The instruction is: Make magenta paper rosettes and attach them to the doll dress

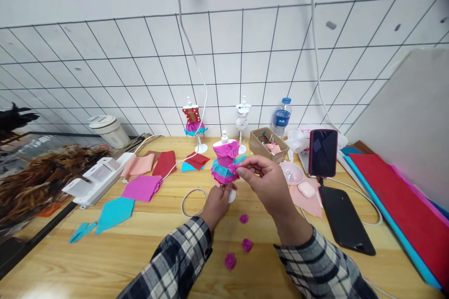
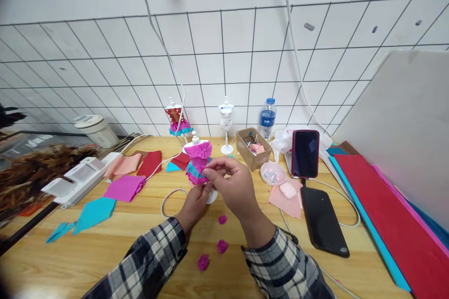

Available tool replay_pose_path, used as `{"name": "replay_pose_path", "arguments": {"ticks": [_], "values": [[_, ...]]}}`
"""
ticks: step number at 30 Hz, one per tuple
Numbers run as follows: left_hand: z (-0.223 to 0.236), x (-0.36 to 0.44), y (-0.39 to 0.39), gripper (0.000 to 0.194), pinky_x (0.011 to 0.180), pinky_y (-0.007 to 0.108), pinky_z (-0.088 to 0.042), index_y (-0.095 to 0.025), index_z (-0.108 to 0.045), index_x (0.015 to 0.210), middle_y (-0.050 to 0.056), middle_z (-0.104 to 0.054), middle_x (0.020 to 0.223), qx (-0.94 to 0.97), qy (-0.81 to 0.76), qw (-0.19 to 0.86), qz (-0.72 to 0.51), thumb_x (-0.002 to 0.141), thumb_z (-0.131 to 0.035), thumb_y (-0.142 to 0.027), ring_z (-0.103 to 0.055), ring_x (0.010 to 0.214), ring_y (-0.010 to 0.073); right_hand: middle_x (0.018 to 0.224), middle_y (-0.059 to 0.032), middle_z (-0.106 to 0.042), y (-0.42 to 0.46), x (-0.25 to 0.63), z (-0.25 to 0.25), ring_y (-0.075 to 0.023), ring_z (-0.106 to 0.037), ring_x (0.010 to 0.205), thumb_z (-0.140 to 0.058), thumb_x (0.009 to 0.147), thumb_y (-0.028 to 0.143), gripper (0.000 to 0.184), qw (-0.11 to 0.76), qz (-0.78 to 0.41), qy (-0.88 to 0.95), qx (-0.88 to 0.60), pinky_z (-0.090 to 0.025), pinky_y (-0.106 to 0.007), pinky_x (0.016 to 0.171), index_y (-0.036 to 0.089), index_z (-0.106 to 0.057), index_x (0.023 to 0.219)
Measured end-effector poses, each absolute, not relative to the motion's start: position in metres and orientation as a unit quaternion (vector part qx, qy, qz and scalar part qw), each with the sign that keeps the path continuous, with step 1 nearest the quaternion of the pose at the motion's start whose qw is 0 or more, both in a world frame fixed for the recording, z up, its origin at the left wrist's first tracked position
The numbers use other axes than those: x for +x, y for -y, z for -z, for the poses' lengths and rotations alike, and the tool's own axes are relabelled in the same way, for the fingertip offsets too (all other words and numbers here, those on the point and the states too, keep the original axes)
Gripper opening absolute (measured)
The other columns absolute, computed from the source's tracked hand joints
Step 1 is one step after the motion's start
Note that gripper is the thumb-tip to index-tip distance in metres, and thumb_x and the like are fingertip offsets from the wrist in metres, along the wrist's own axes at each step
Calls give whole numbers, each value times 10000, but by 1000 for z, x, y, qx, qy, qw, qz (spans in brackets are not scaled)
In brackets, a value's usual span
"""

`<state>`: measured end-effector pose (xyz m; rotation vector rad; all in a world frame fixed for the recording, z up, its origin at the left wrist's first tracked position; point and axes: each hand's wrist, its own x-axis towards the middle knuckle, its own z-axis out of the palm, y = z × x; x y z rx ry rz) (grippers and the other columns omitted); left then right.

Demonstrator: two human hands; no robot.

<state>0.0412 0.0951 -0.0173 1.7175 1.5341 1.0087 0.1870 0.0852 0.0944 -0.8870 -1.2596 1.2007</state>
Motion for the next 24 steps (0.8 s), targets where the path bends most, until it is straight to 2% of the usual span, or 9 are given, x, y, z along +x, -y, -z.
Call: {"name": "replay_pose_path", "arguments": {"ticks": [2,4,6,11,17,24], "values": [[20,43,-90,404,588,257,-416,-173,-606,756,22,-613,658,658,-571,326,-368,956,-343,-406,-566,598,160,595,21,-594,-88,186,-94,-84,-488,492,-731,725,335,178,559,-537,506,-378,-418,-208,465,181,-659,778],[22,45,-83,386,561,246,-389,-176,-592,816,-1,-566,622,660,-563,336,-367,962,-325,-414,-528,567,149,574,32,-554,-88,186,-95,-72,-439,473,-729,721,350,197,555,-555,489,-380,-388,-201,445,174,-656,772],[23,46,-75,365,542,236,-363,-177,-575,893,-23,-516,598,657,-553,353,-372,966,-317,-425,-488,543,139,598,36,-520,-88,186,-95,-69,-418,509,-734,709,333,183,566,-528,495,-394,-378,-198,469,170,-666,758],[23,48,-59,362,544,221,-341,-180,-525,911,-49,-448,577,655,-515,402,-381,972,-303,-458,-435,526,117,575,65,-352,-91,194,-95,-69,-339,531,-729,720,355,181,573,-482,509,-425,-307,-199,476,184,-701,771],[20,47,-52,359,536,225,-335,-187,-514,881,-47,-447,568,674,-523,386,-352,974,-294,-454,-421,513,120,567,63,-358,-91,195,-90,-73,-320,532,-734,717,409,232,547,-488,525,-432,-284,-210,477,185,-711,772],[22,46,-52,370,541,237,-346,-186,-549,916,-21,-493,608,672,-567,330,-345,976,-292,-444,-476,541,142,559,71,-348,-87,187,-92,-67,-316,522,-748,694,381,215,586,-505,472,-422,-280,-200,463,179,-695,744]]}}
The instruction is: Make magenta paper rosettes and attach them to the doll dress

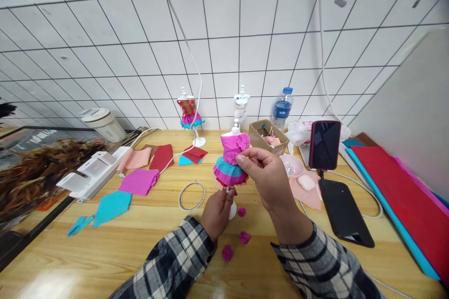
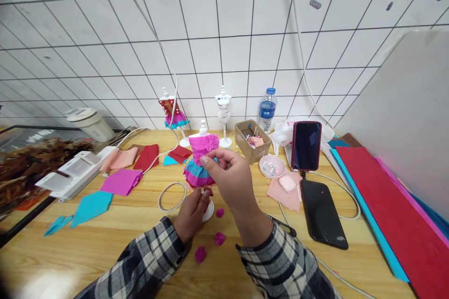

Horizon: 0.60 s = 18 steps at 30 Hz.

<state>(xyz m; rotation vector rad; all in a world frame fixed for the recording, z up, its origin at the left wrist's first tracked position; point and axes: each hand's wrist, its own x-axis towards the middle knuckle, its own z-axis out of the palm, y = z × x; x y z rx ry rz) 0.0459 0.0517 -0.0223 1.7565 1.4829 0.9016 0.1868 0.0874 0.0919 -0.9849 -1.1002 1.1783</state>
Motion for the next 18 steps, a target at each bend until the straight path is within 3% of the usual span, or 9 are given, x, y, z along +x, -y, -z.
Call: {"name": "replay_pose_path", "arguments": {"ticks": [7,13,18], "values": [[25,48,-51,405,533,244,-349,-182,-577,917,7,-551,640,669,-574,311,-355,980,-275,-444,-513,561,154,538,70,-454,-84,176,-91,-49,-333,487,-772,658,382,246,615,-550,391,-408,-271,-175,436,164,-684,729],[27,50,-52,422,541,249,-365,-175,-604,928,43,-618,703,674,-581,290,-353,981,-272,-429,-562,604,167,620,26,-633,-76,165,-92,-88,-537,563,-787,625,356,232,643,-614,292,-353,-459,-206,541,166,-684,709],[24,51,-52,415,545,258,-369,-172,-626,913,60,-649,715,674,-597,266,-345,976,-288,-405,-598,642,184,677,21,-682,-73,161,-91,-95,-578,610,-778,658,331,186,651,-629,262,-336,-489,-211,583,176,-704,731]]}}
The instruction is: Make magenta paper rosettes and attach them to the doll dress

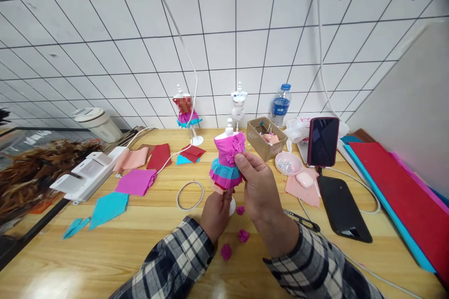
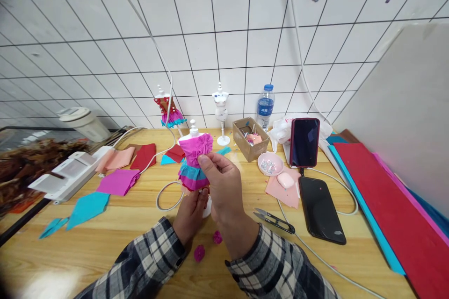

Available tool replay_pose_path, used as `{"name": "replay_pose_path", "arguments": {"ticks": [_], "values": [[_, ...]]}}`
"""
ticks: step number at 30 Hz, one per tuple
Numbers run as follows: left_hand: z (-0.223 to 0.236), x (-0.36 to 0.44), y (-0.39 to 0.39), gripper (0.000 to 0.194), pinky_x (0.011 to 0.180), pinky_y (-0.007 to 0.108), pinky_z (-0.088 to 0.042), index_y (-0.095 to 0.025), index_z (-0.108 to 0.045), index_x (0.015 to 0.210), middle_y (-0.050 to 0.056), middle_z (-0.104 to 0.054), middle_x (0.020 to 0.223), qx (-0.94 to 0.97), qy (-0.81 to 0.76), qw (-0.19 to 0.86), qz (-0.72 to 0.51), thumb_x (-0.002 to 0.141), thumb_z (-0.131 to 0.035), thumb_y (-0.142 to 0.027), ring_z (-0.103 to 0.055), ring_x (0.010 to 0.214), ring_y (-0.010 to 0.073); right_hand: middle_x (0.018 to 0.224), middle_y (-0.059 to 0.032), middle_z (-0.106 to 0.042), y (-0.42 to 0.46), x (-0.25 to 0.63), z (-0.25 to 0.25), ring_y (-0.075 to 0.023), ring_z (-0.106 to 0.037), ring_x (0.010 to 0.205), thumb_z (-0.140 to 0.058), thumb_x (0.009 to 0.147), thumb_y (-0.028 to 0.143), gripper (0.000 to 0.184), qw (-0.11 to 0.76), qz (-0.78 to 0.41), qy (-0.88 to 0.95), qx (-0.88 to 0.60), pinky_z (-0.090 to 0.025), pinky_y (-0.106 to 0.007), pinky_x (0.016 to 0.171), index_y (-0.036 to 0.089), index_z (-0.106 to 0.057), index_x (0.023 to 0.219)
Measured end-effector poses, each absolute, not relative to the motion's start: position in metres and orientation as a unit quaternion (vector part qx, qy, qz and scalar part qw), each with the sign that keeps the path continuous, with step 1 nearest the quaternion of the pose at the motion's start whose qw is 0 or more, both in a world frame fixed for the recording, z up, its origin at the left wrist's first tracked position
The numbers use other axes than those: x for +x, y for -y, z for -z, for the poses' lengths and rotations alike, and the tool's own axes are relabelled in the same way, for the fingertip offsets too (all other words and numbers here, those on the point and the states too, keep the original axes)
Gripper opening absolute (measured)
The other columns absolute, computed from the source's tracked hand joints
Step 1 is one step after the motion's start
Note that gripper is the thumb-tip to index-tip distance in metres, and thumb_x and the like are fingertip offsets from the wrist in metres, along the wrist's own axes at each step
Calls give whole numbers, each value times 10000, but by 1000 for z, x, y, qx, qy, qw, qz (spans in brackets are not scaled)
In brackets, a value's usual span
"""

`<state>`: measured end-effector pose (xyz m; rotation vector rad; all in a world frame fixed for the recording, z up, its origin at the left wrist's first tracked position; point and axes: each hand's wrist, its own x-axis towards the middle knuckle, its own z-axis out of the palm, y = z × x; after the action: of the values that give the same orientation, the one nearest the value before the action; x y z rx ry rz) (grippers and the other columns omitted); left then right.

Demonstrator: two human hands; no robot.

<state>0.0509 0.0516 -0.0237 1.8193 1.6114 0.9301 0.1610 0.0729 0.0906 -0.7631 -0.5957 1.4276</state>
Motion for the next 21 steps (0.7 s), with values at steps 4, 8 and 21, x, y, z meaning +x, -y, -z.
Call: {"name": "replay_pose_path", "arguments": {"ticks": [4,8,21], "values": [[21,51,-51,397,572,264,-403,-176,-632,920,72,-680,763,677,-597,253,-347,975,-293,-375,-631,691,191,667,28,-687,-70,161,-93,-94,-579,610,-777,668,328,164,646,-632,271,-331,-485,-208,589,185,-707,708],[19,51,-53,363,653,288,-463,-186,-629,1039,87,-715,869,687,-588,241,-353,973,-312,-351,-664,787,207,661,26,-680,-68,161,-95,-94,-567,601,-778,661,341,183,644,-633,265,-340,-476,-211,579,180,-709,712],[16,50,-58,347,862,367,-491,-192,-640,1121,121,-712,1048,679,-574,253,-382,942,-360,-292,-620,1036,263,697,23,-660,-67,158,-90,-96,-558,634,-767,678,373,240,645,-635,251,-343,-478,-219,603,170,-670,760]]}}
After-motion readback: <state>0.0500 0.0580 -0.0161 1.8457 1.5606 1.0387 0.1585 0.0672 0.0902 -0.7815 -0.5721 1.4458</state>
